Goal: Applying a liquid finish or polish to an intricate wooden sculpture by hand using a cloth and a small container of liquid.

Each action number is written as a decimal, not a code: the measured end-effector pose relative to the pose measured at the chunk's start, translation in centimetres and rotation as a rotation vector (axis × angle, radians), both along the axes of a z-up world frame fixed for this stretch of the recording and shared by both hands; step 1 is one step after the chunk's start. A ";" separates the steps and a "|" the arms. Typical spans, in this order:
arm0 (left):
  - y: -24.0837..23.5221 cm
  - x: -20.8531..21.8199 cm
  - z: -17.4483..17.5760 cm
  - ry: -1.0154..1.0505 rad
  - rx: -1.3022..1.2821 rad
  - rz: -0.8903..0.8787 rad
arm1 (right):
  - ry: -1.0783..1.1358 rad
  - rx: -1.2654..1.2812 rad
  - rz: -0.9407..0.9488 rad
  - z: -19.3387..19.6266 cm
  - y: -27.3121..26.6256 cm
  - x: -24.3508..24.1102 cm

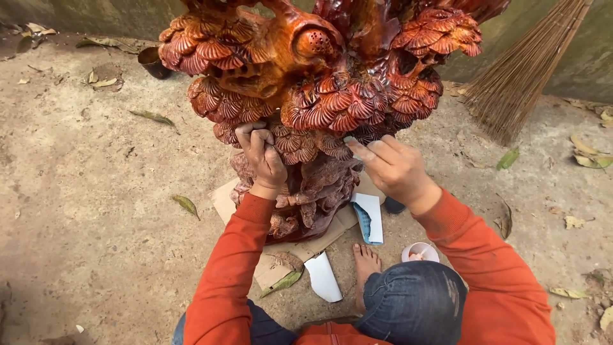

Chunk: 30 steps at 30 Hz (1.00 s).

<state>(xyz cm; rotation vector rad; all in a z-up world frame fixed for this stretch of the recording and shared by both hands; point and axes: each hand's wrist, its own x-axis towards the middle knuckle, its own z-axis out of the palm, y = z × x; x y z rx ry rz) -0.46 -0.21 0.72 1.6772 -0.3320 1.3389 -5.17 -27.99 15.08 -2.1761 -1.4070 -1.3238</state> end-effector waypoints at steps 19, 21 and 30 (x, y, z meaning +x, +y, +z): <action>0.1 -0.4 0.6 0.011 0.041 0.021 | 0.020 -0.155 -0.184 -3.0 -0.4 2.9; -0.3 -1.1 1.9 -0.011 0.033 -0.003 | -0.027 -0.063 -0.297 -2.7 -2.1 3.5; -0.4 -1.0 1.8 -0.016 0.040 0.040 | 0.110 -0.080 -0.279 1.2 0.3 0.8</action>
